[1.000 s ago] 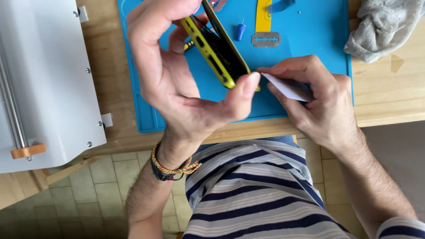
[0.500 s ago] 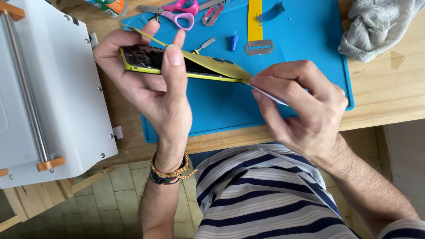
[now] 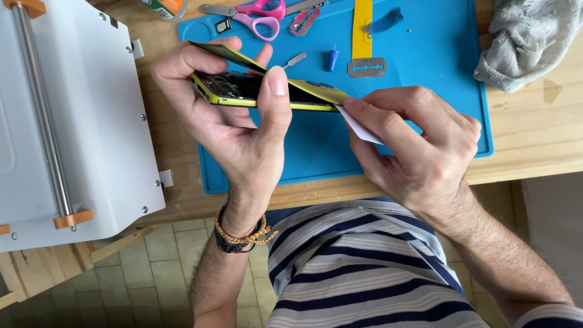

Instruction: Disassemble a smartphone by prying off the back cover using a plastic card and a pry tool

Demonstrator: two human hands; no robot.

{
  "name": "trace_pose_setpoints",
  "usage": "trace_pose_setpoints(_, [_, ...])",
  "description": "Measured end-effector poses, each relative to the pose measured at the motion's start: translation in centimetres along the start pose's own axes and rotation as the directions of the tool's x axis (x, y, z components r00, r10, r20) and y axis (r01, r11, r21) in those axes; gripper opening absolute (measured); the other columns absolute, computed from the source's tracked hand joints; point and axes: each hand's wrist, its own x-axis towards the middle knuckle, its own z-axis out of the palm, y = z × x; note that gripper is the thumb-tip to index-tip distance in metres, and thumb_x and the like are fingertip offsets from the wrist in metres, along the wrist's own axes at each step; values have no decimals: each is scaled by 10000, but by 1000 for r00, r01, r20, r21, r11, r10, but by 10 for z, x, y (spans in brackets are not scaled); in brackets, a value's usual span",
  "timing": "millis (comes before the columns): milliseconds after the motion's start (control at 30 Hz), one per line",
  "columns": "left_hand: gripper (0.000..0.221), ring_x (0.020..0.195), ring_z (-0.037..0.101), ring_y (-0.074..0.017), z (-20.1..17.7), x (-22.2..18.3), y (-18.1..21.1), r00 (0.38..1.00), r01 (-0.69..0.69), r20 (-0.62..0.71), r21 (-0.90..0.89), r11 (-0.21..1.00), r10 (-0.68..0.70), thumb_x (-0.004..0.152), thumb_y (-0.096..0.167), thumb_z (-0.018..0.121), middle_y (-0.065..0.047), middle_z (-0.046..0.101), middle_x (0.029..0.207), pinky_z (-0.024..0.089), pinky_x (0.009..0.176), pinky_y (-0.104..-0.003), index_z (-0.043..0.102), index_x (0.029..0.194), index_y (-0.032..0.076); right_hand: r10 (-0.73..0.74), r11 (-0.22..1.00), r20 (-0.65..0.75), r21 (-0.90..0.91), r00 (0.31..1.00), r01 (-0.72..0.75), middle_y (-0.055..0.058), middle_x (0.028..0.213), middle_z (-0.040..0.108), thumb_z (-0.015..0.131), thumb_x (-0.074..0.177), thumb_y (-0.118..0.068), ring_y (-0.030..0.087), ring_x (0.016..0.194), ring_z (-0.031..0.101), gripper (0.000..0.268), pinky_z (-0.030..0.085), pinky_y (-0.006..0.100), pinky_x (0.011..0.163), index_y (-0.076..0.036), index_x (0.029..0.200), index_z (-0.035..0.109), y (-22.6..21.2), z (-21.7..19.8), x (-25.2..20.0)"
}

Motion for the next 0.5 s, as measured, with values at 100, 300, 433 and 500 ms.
trace_pose_setpoints(100, [371, 1206, 530, -123, -1, 1, 3, 1000, -30, 7, 25, 999, 29, 1018, 205, 706, -66, 424, 1203, 697, 1043, -387, 380, 1152, 88, -28, 995, 47, -90, 999, 32, 167, 1078, 735, 836, 1121, 38, 282, 826, 679, 62, 527, 380, 675, 26, 1167, 796, 0, -4, 0])
trace_pose_setpoints(300, [376, 1182, 511, -188, -7, 1, 11, 998, -63, 17, 141, 988, 61, 962, 165, 737, -48, 338, 1171, 746, 914, -385, 400, 1095, 64, -57, 974, 130, -209, 990, 84, 137, 1123, 774, 809, 1154, -14, 278, 803, 673, 11, 502, 357, 674, -9, 1150, 818, 9, -13, -10])
trace_pose_setpoints(433, [391, 1171, 518, -179, -13, -1, 15, 999, -43, 27, 138, 990, 40, 949, 181, 757, -38, 324, 1174, 745, 895, -381, 403, 1083, 81, -40, 961, 182, -262, 983, 87, 98, 1125, 783, 805, 1168, -13, 254, 788, 660, 43, 444, 335, 621, -47, 1144, 815, 17, -19, -16])
trace_pose_setpoints(500, [364, 1114, 565, -195, -21, -1, 9, 998, -61, 2, 194, 979, 62, 973, 205, 736, -36, 365, 1120, 650, 932, -380, 398, 1060, 101, -22, 920, 222, -378, 975, 107, 31, 1124, 795, 835, 1167, -79, 204, 806, 661, 55, 421, 307, 592, -123, 1135, 829, 32, -19, -26])
